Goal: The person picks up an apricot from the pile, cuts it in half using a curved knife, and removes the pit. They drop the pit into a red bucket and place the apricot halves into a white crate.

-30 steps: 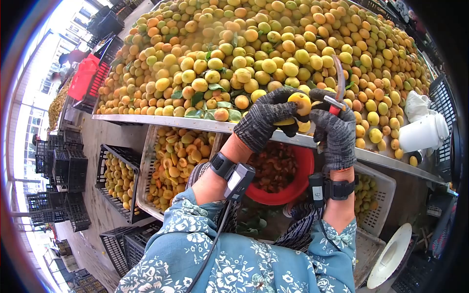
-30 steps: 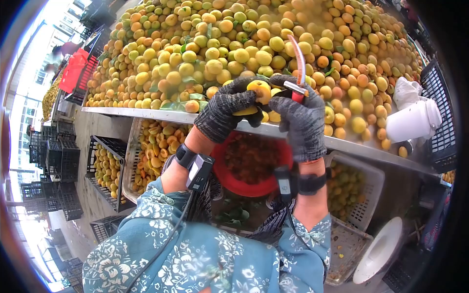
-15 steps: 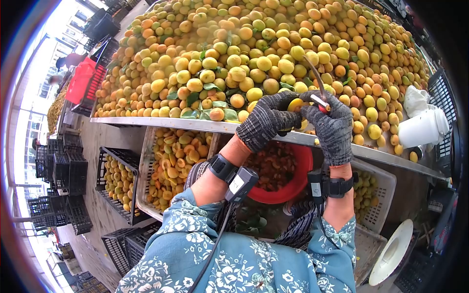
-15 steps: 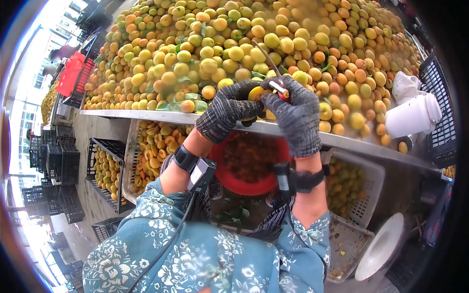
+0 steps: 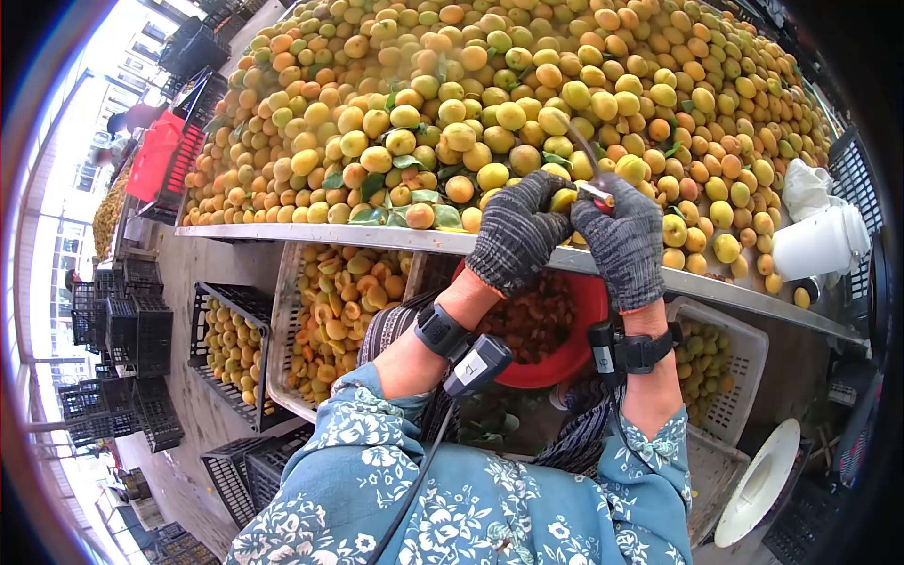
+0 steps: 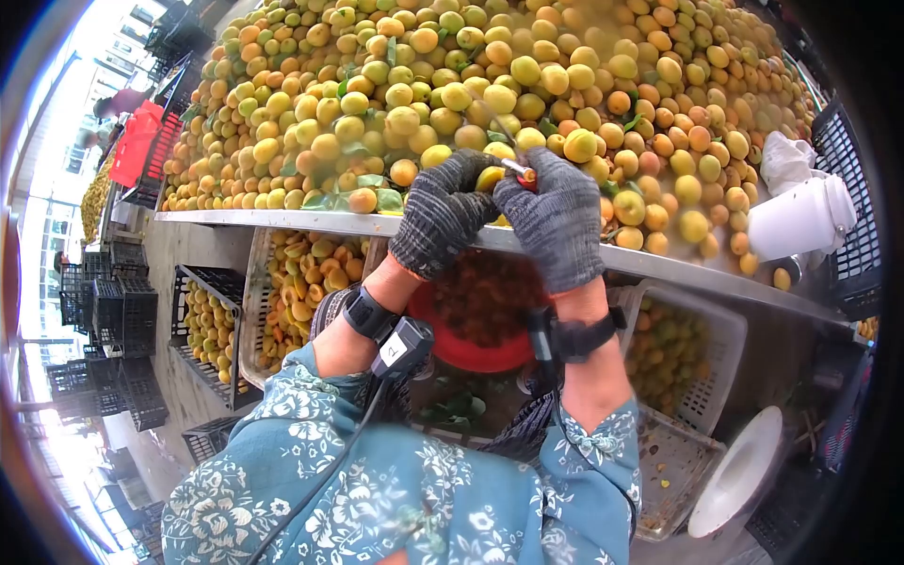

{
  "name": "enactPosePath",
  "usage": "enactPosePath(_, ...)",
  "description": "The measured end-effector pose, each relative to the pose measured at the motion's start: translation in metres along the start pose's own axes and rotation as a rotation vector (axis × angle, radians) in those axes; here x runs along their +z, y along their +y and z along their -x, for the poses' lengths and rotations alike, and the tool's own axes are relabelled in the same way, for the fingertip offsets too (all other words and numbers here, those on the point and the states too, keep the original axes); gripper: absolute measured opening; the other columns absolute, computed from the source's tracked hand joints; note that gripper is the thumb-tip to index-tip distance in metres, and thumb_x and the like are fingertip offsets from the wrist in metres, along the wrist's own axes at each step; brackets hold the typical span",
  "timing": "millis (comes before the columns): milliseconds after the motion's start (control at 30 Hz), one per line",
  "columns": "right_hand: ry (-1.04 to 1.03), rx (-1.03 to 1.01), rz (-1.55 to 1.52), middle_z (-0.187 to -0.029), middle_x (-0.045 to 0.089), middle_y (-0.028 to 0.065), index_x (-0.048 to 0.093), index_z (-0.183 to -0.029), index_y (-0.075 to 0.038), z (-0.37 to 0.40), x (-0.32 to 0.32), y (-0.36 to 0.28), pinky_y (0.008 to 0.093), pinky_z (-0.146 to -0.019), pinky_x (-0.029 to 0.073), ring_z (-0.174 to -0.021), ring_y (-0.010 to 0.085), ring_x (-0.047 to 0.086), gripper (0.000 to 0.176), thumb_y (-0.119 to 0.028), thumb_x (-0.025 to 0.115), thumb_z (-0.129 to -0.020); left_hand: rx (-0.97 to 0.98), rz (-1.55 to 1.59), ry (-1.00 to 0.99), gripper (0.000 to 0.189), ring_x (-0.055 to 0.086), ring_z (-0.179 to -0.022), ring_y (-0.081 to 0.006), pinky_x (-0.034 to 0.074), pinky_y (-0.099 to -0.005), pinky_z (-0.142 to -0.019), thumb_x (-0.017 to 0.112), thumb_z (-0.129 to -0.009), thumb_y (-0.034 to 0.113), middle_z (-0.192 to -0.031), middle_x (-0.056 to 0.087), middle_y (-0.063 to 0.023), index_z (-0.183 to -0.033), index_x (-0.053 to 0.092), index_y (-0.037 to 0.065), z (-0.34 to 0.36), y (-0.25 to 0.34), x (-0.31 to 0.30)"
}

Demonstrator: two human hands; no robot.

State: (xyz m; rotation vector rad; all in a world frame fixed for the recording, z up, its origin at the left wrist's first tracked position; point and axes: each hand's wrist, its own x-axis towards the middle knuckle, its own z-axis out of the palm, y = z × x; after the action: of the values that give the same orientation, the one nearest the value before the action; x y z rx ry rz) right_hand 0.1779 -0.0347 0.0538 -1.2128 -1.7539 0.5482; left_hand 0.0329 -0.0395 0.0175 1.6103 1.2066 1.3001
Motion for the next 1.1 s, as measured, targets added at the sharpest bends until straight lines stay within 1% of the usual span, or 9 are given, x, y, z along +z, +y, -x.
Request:
enactPosePath(133,0.118,0.417,-0.533,-0.067,0.052,-0.0066,0.061,-0.082,-0.002,0.001,-0.007,-0.005,0.0196,-0.053,0.037,-0.059,0.0028,0.047,0.008,-0.009,0.062,-0.084,-0.487,0.620,-0.169,0.032,0.058,-0.058,-0.0100,0.045,-0.0222,-0.047,0.066,-0.080,0.010,-0.078,0.061,-0.0026,-0.110,0.058,0.002,-0.006,0.029,-0.017)
enactPosePath(233,-0.010,0.544,-0.592,-0.067,0.055,-0.0043,0.063,-0.084,-0.002,-0.002,-0.037,0.007,0.0191,-0.051,0.037,-0.058,0.0034,0.048,0.007,-0.008,0.062,-0.082,-0.442,0.709,-0.176,0.038,0.059,-0.060,-0.0117,0.046,-0.0228,-0.049,0.066,-0.080,0.012,-0.081,0.060,-0.0046,-0.116,0.055,0.002,-0.008,0.024,-0.028)
enactPosePath(367,-0.161,0.279,0.092,-0.067,0.058,-0.0025,0.065,-0.087,-0.002,-0.003,-0.034,0.034,0.0192,-0.048,0.037,-0.056,0.0043,0.050,0.009,-0.008,0.064,-0.081,-0.466,0.818,-0.157,0.047,0.060,-0.063,-0.0134,0.048,-0.0233,-0.052,0.064,-0.082,0.017,-0.087,0.061,-0.0066,-0.124,0.051,0.002,-0.008,0.037,-0.036)
enactPosePath(500,0.202,0.566,-0.589,-0.059,0.056,-0.0003,0.065,-0.087,-0.003,-0.008,-0.038,0.017,0.0198,-0.042,0.035,-0.045,0.0062,0.048,0.016,-0.017,0.071,-0.082,-0.455,0.758,-0.253,0.049,0.061,-0.066,-0.0139,0.050,-0.0238,-0.055,0.066,-0.080,0.015,-0.091,0.060,-0.0078,-0.124,0.051,0.002,-0.008,0.032,-0.035)
enactPosePath(633,0.131,0.428,-1.005,-0.056,0.049,-0.0025,0.062,-0.087,-0.007,-0.006,-0.037,0.002,0.0221,-0.040,0.034,-0.042,0.0078,0.042,0.019,-0.025,0.066,-0.087,-0.479,0.686,-0.281,0.050,0.060,-0.066,-0.0144,0.052,-0.0251,-0.059,0.069,-0.076,0.009,-0.089,0.059,-0.0080,-0.121,0.051,0.002,-0.006,0.022,-0.020)
enactPosePath(667,0.116,0.344,-1.108,-0.057,0.047,-0.0034,0.061,-0.089,-0.008,-0.007,-0.035,0.002,0.0230,-0.042,0.033,-0.044,0.0082,0.041,0.020,-0.028,0.063,-0.089,-0.233,0.407,-0.289,0.050,0.060,-0.068,-0.0150,0.052,-0.0255,-0.062,0.071,-0.074,0.007,-0.090,0.058,-0.0080,-0.120,0.052,0.002,-0.004,0.012,-0.014)
enactPosePath(700,0.121,0.349,-1.103,-0.057,0.047,-0.0034,0.061,-0.089,-0.008,-0.009,-0.033,0.001,0.0230,-0.042,0.033,-0.044,0.0082,0.041,0.020,-0.028,0.063,-0.089,0.013,0.129,-0.288,0.051,0.060,-0.071,-0.0156,0.053,-0.0258,-0.065,0.073,-0.072,0.005,-0.091,0.058,-0.0081,-0.118,0.052,0.002,-0.002,0.003,-0.007)
enactPosePath(833,0.210,0.335,-1.296,-0.057,0.038,-0.0054,0.058,-0.084,-0.010,-0.016,-0.035,0.004,0.0259,-0.047,0.033,-0.045,0.0080,0.033,0.023,-0.032,0.063,-0.089,-0.408,0.397,-0.288,0.059,0.060,-0.085,-0.0161,0.053,-0.0286,-0.071,0.078,-0.062,0.007,-0.095,0.057,-0.0085,-0.115,0.052,0.002,-0.001,0.030,0.009)
enactPosePath(1100,0.361,0.231,-1.172,-0.057,0.041,-0.0053,0.058,-0.082,-0.012,-0.020,-0.036,-0.005,0.0260,-0.048,0.033,-0.047,0.0084,0.034,0.019,-0.029,0.065,-0.088,-0.213,0.275,-0.378,0.066,0.059,-0.094,-0.0172,0.049,-0.0291,-0.084,0.079,-0.060,0.013,-0.099,0.062,-0.0103,-0.120,0.053,0.002,0.002,0.021,0.026)
